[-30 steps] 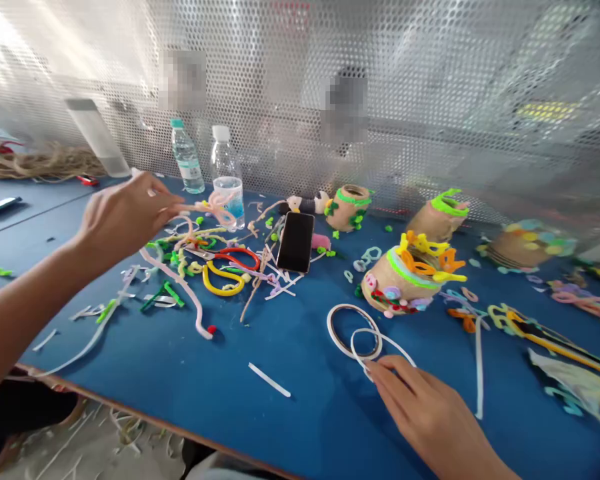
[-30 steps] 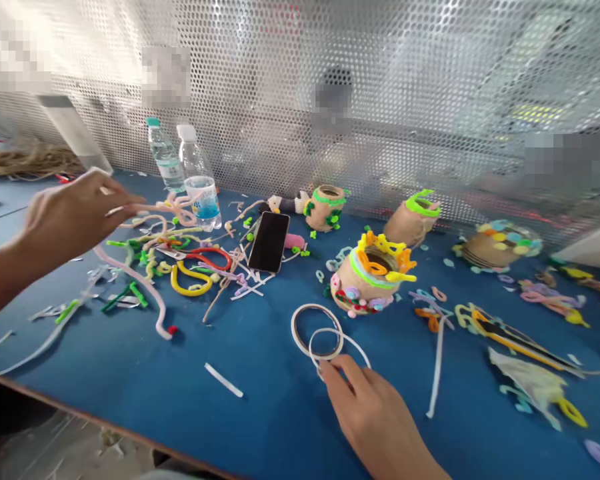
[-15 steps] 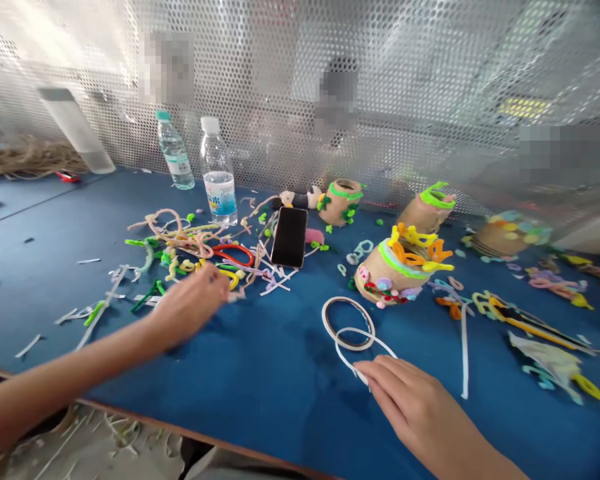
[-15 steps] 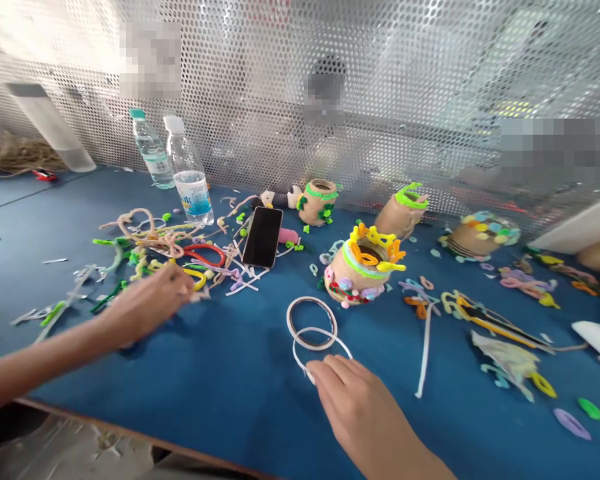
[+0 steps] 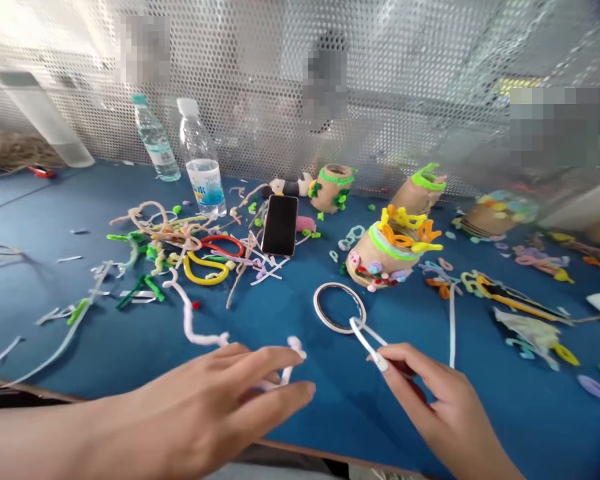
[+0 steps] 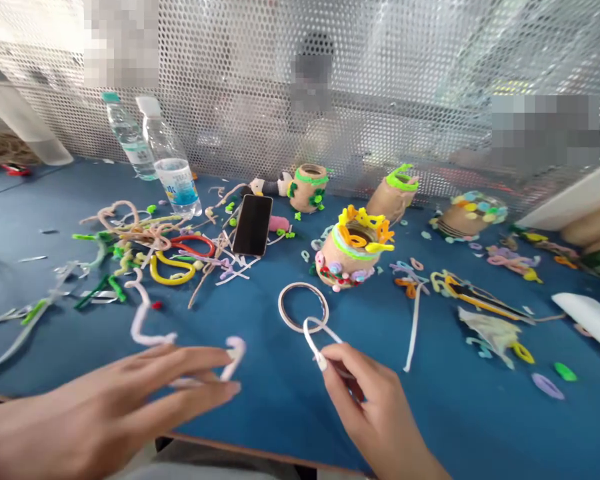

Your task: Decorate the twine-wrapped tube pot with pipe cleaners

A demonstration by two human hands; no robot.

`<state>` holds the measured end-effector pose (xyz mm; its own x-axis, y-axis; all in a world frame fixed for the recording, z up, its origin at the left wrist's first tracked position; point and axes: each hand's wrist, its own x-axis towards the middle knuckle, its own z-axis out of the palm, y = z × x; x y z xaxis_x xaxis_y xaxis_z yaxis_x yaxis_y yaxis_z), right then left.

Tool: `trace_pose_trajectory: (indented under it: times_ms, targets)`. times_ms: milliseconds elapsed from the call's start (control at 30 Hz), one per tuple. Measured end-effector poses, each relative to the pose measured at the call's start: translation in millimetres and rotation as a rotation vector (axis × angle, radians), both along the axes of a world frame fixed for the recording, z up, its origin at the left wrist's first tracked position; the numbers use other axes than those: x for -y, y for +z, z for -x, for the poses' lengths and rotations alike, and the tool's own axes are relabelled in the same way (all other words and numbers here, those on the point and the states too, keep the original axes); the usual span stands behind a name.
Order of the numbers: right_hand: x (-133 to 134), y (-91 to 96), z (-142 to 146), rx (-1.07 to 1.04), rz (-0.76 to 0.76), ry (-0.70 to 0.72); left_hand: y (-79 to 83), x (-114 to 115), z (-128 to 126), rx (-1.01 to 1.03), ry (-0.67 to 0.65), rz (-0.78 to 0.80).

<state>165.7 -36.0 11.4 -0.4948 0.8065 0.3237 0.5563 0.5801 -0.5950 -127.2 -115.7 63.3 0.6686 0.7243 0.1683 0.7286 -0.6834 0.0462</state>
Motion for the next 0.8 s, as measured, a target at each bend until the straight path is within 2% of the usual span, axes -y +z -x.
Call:
trace_pose_trajectory:
  times_ms: [33, 133, 233, 400, 533, 600, 700, 800]
  targets:
    - [2, -2.6, 0, -0.019, 0.038, -0.009, -12.3, -6, -9, -0.032, -0.073, 0.014]
    - [9, -9.5, 4, -0.044, 0.099, -0.011, -38.5, -20, -23, -0.048, -0.062, -0.045]
    - [16, -10.5, 13, -0.062, 0.158, 0.035, -46.3, -27, -31, 0.088, -0.052, -0.083]
    - [22, 4.4, 35, -0.155, 0.310, 0.204, -42.6, -39, -51, 0.489, -0.135, -0.107]
    - [15, 15.9, 44, -0.253, 0.339, 0.239, -29.5, -45, -51, 0.760, -0.141, 0.062]
    - [10, 15.0, 41, -0.263, 0.273, 0.213, -17.3, -42, -41, 0.769, -0.096, 0.079]
    - [8, 3.2, 30, -0.096, 0.133, 0.107, -1.4, -33, -19, 0.637, 0.024, -0.041]
    - [15, -15.0, 23, 0.114, 0.096, 0.128, -2.1, -24, -2, 0.499, 0.204, -0.181]
